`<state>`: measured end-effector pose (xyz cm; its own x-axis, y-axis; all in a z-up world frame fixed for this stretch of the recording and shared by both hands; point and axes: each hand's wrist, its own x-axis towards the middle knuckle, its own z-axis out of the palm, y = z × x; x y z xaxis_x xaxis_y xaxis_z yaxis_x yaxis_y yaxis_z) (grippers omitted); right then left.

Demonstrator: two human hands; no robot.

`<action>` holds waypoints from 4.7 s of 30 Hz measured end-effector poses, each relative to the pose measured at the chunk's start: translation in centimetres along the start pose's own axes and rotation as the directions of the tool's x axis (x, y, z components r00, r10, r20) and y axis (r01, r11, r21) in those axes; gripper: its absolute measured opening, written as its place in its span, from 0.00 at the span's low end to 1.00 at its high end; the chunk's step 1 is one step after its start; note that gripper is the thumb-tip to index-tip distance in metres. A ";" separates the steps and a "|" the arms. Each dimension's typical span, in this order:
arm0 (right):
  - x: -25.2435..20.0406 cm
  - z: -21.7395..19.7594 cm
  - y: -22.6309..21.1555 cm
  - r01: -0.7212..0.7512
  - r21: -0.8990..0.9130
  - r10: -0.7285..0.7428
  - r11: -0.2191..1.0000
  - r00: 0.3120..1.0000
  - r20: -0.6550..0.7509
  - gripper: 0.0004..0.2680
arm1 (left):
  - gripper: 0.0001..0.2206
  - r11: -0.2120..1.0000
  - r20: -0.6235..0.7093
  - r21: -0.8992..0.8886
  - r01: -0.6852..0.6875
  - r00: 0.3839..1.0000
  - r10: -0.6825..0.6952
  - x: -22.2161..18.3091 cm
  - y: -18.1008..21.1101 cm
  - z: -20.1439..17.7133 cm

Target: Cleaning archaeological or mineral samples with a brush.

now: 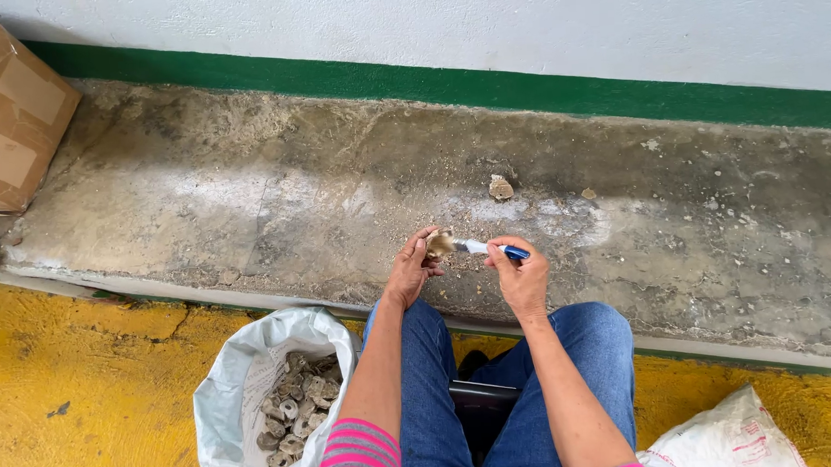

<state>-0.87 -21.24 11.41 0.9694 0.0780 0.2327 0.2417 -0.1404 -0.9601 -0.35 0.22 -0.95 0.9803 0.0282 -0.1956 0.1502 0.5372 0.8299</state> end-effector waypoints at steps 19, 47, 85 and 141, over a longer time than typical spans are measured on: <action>-0.1 0.1 -2.9 0.069 -0.213 -0.094 0.975 0.990 -0.109 0.05 | 0.19 0.990 -0.062 -0.092 -0.111 0.992 0.106 -0.2 0.2 0.3; 0.1 5.6 -1.0 0.243 -0.699 -0.196 0.672 0.969 0.148 0.04 | 0.17 0.992 0.088 -0.049 -0.120 0.988 0.124 -1.4 0.4 3.6; 1.7 1.6 0.8 0.042 0.073 -0.037 0.996 0.997 -0.070 0.09 | 0.20 0.983 -0.098 -0.181 0.020 0.994 -0.038 3.8 -4.6 -0.8; 0.4 0.7 -0.3 0.116 0.167 -0.107 0.979 0.993 -0.059 0.08 | 0.21 0.927 -0.126 -0.374 0.019 0.990 -0.071 2.1 -2.1 -0.4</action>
<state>-0.54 -20.44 11.70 0.9387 0.0346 0.3429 0.3417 0.0362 -0.9391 1.33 -0.53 -3.30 0.9433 0.0958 -0.3178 0.1096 0.8138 0.5707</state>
